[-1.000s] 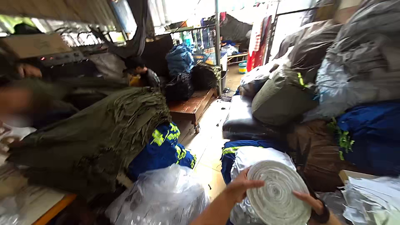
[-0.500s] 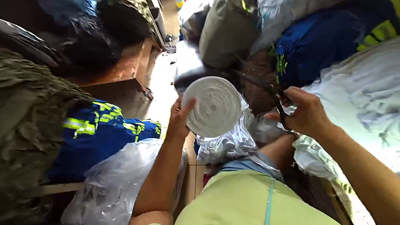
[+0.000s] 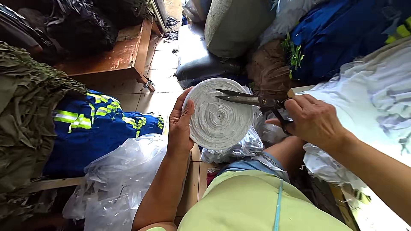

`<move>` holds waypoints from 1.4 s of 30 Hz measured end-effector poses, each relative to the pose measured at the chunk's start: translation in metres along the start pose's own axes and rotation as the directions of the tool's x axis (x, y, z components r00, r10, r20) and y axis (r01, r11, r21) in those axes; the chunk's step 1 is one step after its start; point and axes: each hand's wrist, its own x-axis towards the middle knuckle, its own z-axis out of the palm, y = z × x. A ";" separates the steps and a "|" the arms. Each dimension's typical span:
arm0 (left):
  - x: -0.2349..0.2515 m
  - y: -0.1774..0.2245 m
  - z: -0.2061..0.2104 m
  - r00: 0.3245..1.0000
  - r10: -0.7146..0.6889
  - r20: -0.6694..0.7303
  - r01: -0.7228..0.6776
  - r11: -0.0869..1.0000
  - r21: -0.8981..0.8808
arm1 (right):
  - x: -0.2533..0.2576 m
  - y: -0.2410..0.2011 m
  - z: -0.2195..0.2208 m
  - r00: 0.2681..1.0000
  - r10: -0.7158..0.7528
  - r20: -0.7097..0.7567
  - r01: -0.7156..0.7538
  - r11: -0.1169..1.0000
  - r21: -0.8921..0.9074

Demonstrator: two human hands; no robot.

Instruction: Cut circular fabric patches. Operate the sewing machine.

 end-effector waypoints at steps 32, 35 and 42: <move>0.012 -0.003 0.007 0.989 -0.118 0.087 0.121 0.992 -0.026 | 0.034 0.021 -0.011 0.981 -0.160 0.107 0.155 0.987 0.051; 0.013 -0.002 0.004 0.985 -0.114 0.132 0.120 0.992 -0.039 | 0.032 0.024 -0.015 0.975 -0.200 0.095 0.197 0.979 0.044; 0.014 0.001 0.003 0.977 -0.124 0.172 0.132 0.991 -0.033 | 0.033 0.037 -0.020 0.949 -0.294 0.116 0.294 0.956 0.019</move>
